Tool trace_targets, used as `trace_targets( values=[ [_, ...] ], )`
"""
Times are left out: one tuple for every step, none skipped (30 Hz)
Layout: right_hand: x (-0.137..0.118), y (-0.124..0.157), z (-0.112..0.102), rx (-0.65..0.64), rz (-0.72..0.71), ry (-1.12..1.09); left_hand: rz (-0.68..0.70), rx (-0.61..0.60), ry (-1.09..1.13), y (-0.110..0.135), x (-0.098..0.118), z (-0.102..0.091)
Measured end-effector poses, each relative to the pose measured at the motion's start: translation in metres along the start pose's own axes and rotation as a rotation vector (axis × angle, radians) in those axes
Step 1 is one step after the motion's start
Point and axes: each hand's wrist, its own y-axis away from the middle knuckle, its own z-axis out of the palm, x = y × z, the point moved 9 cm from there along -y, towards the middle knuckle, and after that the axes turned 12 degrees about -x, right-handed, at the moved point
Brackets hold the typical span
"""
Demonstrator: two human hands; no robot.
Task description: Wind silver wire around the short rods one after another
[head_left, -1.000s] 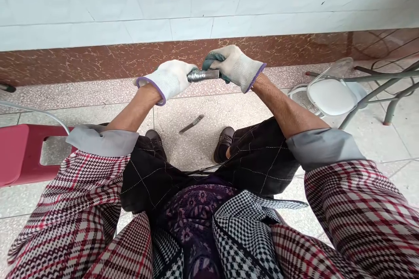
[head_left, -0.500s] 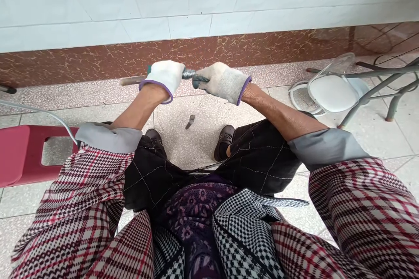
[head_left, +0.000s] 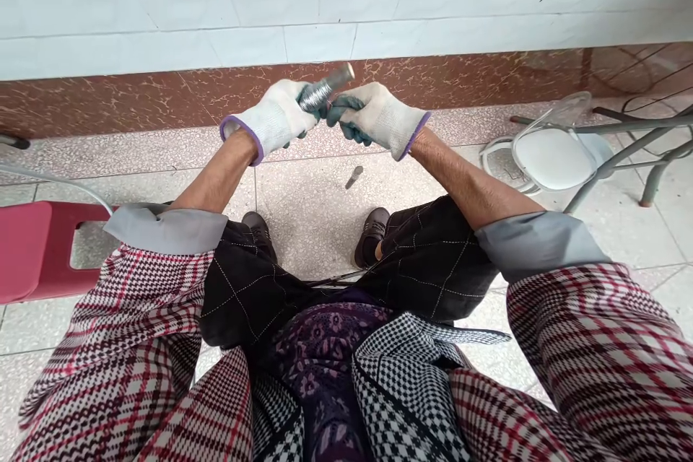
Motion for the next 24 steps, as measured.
trace_targets(
  values=[
    [-0.001,0.0,0.005,-0.016,-0.006,0.023,0.0,0.053,0.06,0.0,-0.001,-0.005],
    [-0.004,0.0,0.011,-0.039,-0.014,0.051,-0.009,0.104,0.106,0.0,-0.003,-0.01],
    [-0.007,0.001,0.016,-0.062,-0.024,0.089,-0.028,0.134,0.095,-0.001,-0.005,-0.012],
    [-0.011,0.002,0.021,-0.087,-0.035,0.137,-0.056,0.142,0.025,-0.004,-0.005,-0.013],
    [-0.015,0.004,0.024,-0.103,-0.046,0.193,-0.085,0.14,-0.079,-0.008,-0.005,-0.012],
    [-0.018,0.006,0.025,-0.111,-0.051,0.256,-0.114,0.128,-0.194,-0.012,-0.006,-0.01],
    [-0.02,0.008,0.024,-0.112,-0.047,0.322,-0.134,0.112,-0.294,-0.017,-0.006,-0.007],
    [-0.021,0.009,0.021,-0.101,-0.033,0.382,-0.152,0.097,-0.372,-0.022,-0.007,-0.002],
    [-0.019,0.01,0.016,-0.082,-0.01,0.428,-0.164,0.078,-0.429,-0.027,-0.008,0.003],
    [-0.017,0.01,0.009,-0.065,0.013,0.463,-0.164,0.059,-0.473,-0.03,-0.008,0.008],
    [-0.014,0.008,0.003,-0.05,0.024,0.483,-0.149,0.043,-0.529,-0.033,-0.006,0.014],
    [-0.011,0.007,-0.003,-0.038,0.02,0.49,-0.12,0.03,-0.582,-0.033,-0.002,0.018],
    [-0.009,0.005,-0.007,-0.028,0.001,0.483,-0.082,0.017,-0.626,-0.032,0.003,0.022],
    [-0.007,0.002,-0.011,-0.021,-0.02,0.456,-0.05,0.001,-0.655,-0.03,0.007,0.024],
    [-0.004,0.0,-0.015,-0.016,-0.034,0.411,-0.029,-0.014,-0.661,-0.026,0.011,0.024],
    [0.0,-0.002,-0.017,-0.016,-0.036,0.35,-0.023,-0.03,-0.648,-0.022,0.013,0.023],
    [0.003,-0.003,-0.018,-0.019,-0.027,0.277,-0.025,-0.041,-0.619,-0.017,0.013,0.02],
    [0.006,-0.004,-0.017,-0.026,-0.015,0.198,-0.022,-0.05,-0.578,-0.012,0.014,0.016],
    [0.008,-0.004,-0.016,-0.034,-0.011,0.116,-0.009,-0.048,-0.533,-0.008,0.015,0.013],
    [0.007,-0.004,-0.013,-0.041,-0.014,0.044,0.012,-0.035,-0.482,-0.003,0.017,0.008],
    [0.005,-0.003,-0.011,-0.045,-0.024,-0.013,0.037,-0.011,-0.424,0.001,0.019,0.004],
    [0.002,-0.003,-0.01,-0.035,-0.033,-0.061,0.062,0.015,-0.36,0.004,0.021,0.001],
    [0.001,-0.002,-0.008,-0.021,-0.033,-0.099,0.08,0.042,-0.287,0.007,0.022,-0.002],
    [0.0,-0.002,-0.007,-0.007,-0.022,-0.123,0.085,0.064,-0.204,0.008,0.022,-0.004]
  ],
)
